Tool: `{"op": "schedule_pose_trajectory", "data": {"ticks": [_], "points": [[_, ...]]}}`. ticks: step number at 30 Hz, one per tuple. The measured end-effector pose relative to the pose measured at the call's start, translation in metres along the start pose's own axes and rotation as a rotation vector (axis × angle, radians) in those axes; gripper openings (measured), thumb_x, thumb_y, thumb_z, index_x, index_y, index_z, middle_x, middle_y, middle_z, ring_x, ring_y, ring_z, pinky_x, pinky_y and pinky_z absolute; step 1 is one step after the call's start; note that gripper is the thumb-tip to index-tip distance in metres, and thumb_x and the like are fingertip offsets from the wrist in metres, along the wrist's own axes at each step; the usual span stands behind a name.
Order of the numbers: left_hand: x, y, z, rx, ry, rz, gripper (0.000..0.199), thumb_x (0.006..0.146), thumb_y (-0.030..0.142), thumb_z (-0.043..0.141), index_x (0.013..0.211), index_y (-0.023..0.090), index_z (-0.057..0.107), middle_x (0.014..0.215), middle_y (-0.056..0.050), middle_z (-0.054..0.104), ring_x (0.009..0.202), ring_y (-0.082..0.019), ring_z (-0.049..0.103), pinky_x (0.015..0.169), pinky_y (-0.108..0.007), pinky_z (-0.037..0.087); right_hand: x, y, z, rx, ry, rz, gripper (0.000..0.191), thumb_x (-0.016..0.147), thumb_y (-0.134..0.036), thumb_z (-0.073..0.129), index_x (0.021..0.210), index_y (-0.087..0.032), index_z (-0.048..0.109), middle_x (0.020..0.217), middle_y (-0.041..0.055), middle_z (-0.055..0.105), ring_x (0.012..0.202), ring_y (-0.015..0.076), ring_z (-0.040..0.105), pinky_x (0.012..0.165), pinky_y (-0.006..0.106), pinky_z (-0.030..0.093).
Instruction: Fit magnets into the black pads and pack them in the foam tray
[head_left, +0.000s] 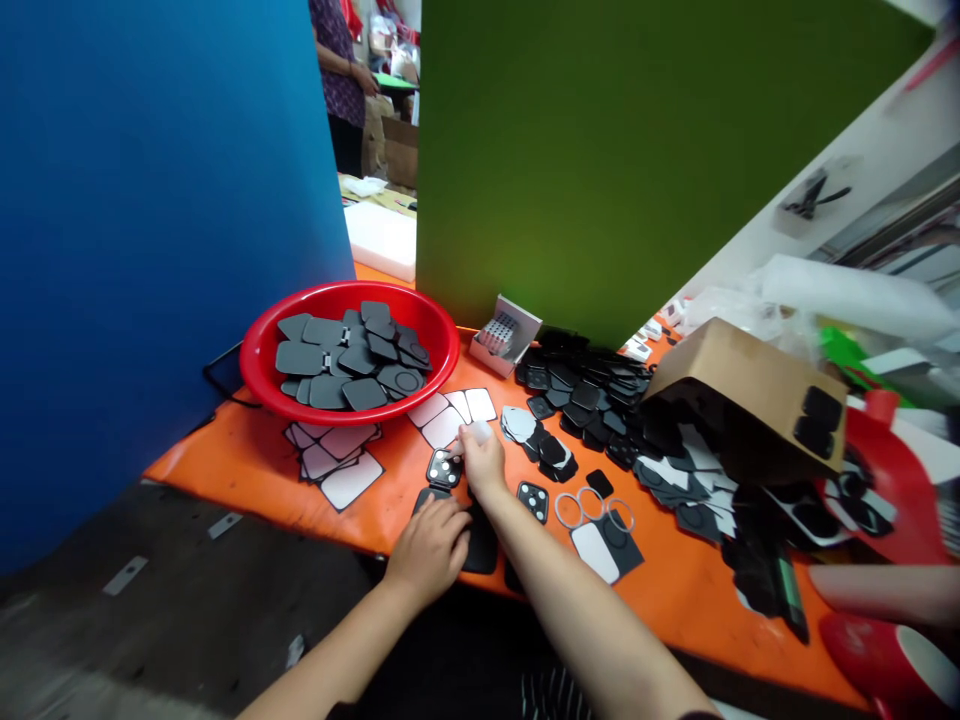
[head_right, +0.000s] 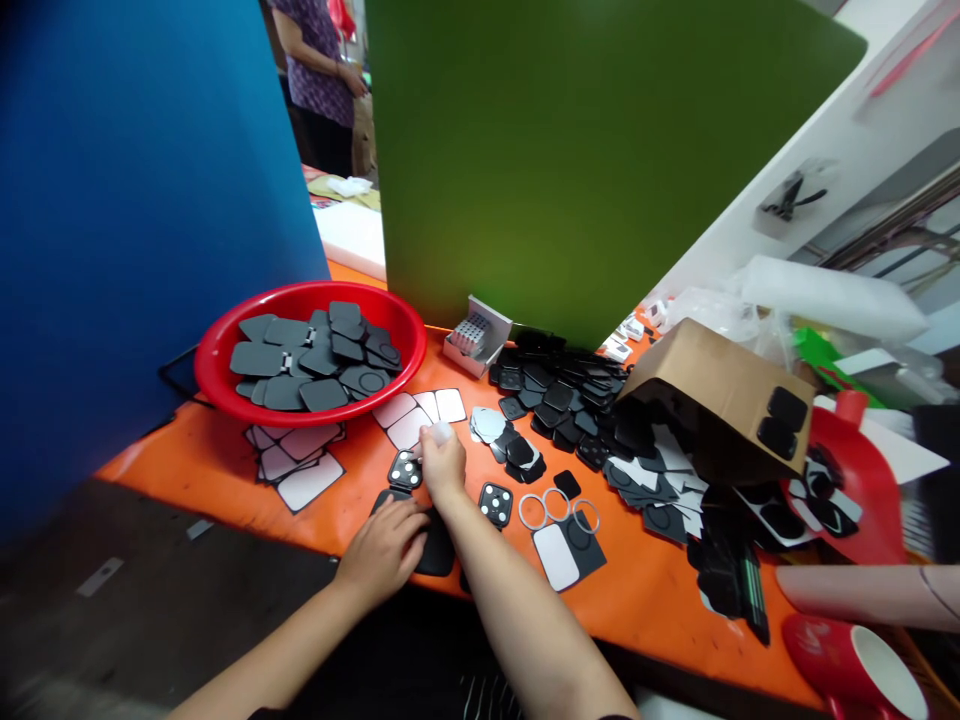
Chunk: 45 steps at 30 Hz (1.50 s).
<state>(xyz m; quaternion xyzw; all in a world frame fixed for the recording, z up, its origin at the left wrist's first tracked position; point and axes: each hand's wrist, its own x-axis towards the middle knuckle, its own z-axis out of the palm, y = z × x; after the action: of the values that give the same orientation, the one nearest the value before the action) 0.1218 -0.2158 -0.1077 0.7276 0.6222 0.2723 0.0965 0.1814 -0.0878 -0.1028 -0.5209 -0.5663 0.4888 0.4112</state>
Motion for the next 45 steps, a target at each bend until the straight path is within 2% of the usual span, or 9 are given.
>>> {"op": "schedule_pose_trajectory", "data": {"ticks": [5,8,12,18,23,29,36,43,45], "points": [[0.002,-0.001,0.000,0.009,-0.018,0.023,0.021,0.080,0.019,0.042,0.094,0.023,0.057,0.100,-0.003,0.061,0.098,-0.020,0.054,0.098,-0.044,0.033,-0.002,-0.008,-0.017,0.360,0.036,0.179,0.031,0.074,-0.047,0.049,0.072,-0.016,0.055,0.055,-0.0003,0.058,0.045,0.0116,0.050,0.043,0.021,0.039],[0.003,-0.004,0.003,0.042,-0.034,0.051,0.019,0.080,0.022,0.043,0.094,0.023,0.057,0.100,-0.004,0.061,0.098,-0.021,0.054,0.096,-0.046,0.034,-0.009,-0.012,-0.052,0.628,0.052,0.358,0.025,0.076,-0.040,0.046,0.076,-0.016,0.052,0.066,0.0023,0.060,0.046,0.0107,0.050,0.044,0.022,0.041],[0.004,-0.014,0.010,0.089,-0.059,0.100,0.020,0.079,0.028,0.046,0.095,0.022,0.057,0.101,-0.006,0.061,0.099,-0.024,0.054,0.092,-0.047,0.037,-0.035,-0.004,-0.132,0.752,0.107,0.437,0.015,0.074,-0.029,0.048,0.075,-0.015,0.054,0.069,0.0054,0.061,0.052,0.0117,0.052,0.048,0.023,0.045],[0.006,-0.021,0.015,0.088,-0.037,0.113,0.023,0.079,0.034,0.047,0.095,0.022,0.058,0.101,-0.006,0.060,0.097,-0.025,0.055,0.086,-0.043,0.043,-0.078,0.033,-0.268,1.004,0.521,0.433,0.006,0.079,-0.022,0.046,0.074,-0.020,0.049,0.057,-0.0015,0.054,0.038,0.0055,0.041,0.035,0.014,0.034],[0.012,0.000,0.013,0.089,-0.013,0.138,0.024,0.079,0.035,0.046,0.094,0.022,0.059,0.105,-0.007,0.059,0.096,-0.025,0.055,0.089,-0.044,0.041,-0.076,0.061,-0.337,1.055,0.667,0.459,0.019,0.083,-0.020,0.033,0.071,-0.020,0.047,0.053,-0.0023,0.050,0.037,0.0061,0.043,0.033,0.014,0.037],[0.018,0.039,0.025,0.035,-0.081,0.148,0.024,0.079,0.036,0.046,0.095,0.023,0.059,0.105,-0.006,0.059,0.096,-0.022,0.056,0.079,-0.034,0.048,-0.058,0.073,-0.348,1.112,0.663,0.527,0.025,0.087,-0.022,0.031,0.074,-0.016,0.051,0.058,0.0014,0.058,0.047,0.0075,0.054,0.041,0.015,0.046],[0.014,0.052,0.040,-0.003,-0.134,0.222,0.020,0.080,0.031,0.048,0.097,0.025,0.057,0.110,-0.007,0.054,0.096,-0.022,0.054,0.077,-0.034,0.049,-0.052,0.071,-0.339,1.089,0.621,0.549,0.023,0.087,-0.024,0.035,0.076,-0.014,0.053,0.063,0.0034,0.060,0.051,0.0086,0.058,0.044,0.016,0.048],[0.014,0.049,0.042,0.030,-0.069,0.234,0.028,0.079,0.029,0.050,0.106,0.024,0.052,0.115,-0.009,0.049,0.102,-0.025,0.050,0.080,-0.039,0.048,-0.082,0.063,-0.334,0.824,0.772,0.413,0.012,0.082,-0.032,0.042,0.082,-0.021,0.047,0.042,-0.0109,0.035,0.027,0.0033,0.024,0.026,0.013,0.018],[0.015,0.052,0.044,0.035,-0.078,0.265,0.028,0.079,0.028,0.050,0.107,0.024,0.052,0.114,-0.009,0.050,0.102,-0.025,0.050,0.084,-0.043,0.045,-0.092,0.057,-0.319,0.605,0.774,0.330,0.016,0.081,-0.036,0.043,0.085,-0.022,0.047,0.046,-0.0099,0.037,0.031,0.0040,0.029,0.029,0.013,0.021]]}}
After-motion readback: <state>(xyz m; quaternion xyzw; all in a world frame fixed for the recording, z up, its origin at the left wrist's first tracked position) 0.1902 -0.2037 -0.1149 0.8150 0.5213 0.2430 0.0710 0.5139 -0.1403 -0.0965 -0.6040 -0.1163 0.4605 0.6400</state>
